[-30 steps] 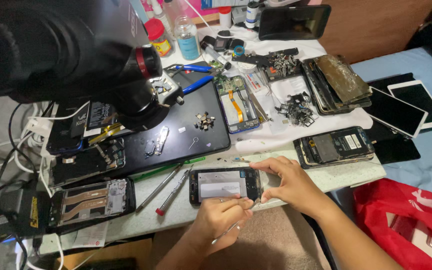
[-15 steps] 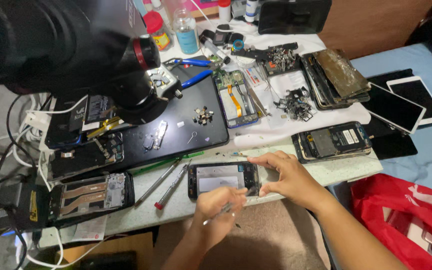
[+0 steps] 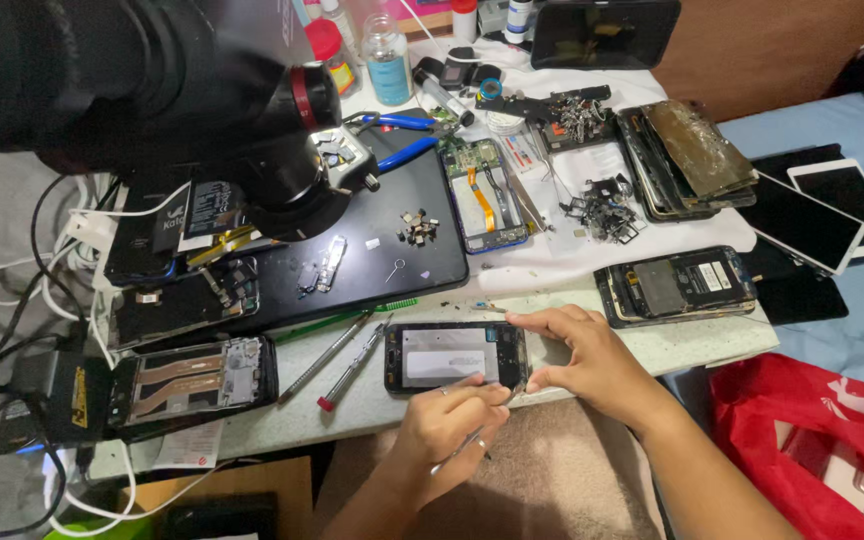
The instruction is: The person uses a small metal tool to pry and adjust components on a disassembled mobile phone. They repeatedly lift and press down a flexible ribbon cable near the top edge of the device while holding it steady with the other hand.
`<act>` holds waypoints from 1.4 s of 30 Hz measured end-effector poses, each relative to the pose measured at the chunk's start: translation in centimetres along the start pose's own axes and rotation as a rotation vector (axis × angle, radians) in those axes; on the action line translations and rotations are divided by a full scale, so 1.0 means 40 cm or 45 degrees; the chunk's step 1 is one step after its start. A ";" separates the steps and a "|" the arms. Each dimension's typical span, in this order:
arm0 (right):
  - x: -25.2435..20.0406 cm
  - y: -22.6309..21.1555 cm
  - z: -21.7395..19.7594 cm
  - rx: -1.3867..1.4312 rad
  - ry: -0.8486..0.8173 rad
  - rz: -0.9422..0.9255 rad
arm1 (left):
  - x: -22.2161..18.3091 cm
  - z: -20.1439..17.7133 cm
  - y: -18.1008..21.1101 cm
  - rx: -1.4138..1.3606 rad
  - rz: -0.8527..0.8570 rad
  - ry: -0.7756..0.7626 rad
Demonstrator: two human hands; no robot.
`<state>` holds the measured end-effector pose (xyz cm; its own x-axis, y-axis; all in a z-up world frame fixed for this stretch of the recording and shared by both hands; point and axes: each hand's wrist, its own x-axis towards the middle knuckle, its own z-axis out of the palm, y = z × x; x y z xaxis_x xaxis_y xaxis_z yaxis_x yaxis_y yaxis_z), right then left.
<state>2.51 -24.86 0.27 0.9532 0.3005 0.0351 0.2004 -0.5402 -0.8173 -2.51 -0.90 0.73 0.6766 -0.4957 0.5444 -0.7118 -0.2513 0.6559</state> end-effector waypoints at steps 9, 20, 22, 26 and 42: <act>0.008 0.000 -0.002 0.007 0.025 -0.074 | 0.004 0.033 0.024 0.261 0.083 0.080; -0.009 -0.003 0.001 -0.015 0.028 -0.133 | -0.033 0.044 -0.021 -0.498 -0.598 0.418; -0.015 0.000 0.000 -0.009 0.043 -0.265 | -0.055 0.004 -0.018 -0.388 -0.296 0.457; -0.047 0.004 0.012 -0.231 0.195 -0.491 | -0.097 -0.046 -0.013 0.008 -0.227 0.359; -0.055 -0.071 0.049 -0.448 0.271 -0.297 | -0.106 -0.135 -0.018 0.690 -0.316 -0.043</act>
<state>-0.59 -22.46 1.39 0.8915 0.2972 0.3418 0.4441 -0.7222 -0.5303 -3.85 5.86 0.79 0.8350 -0.3920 0.3861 -0.5339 -0.7469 0.3964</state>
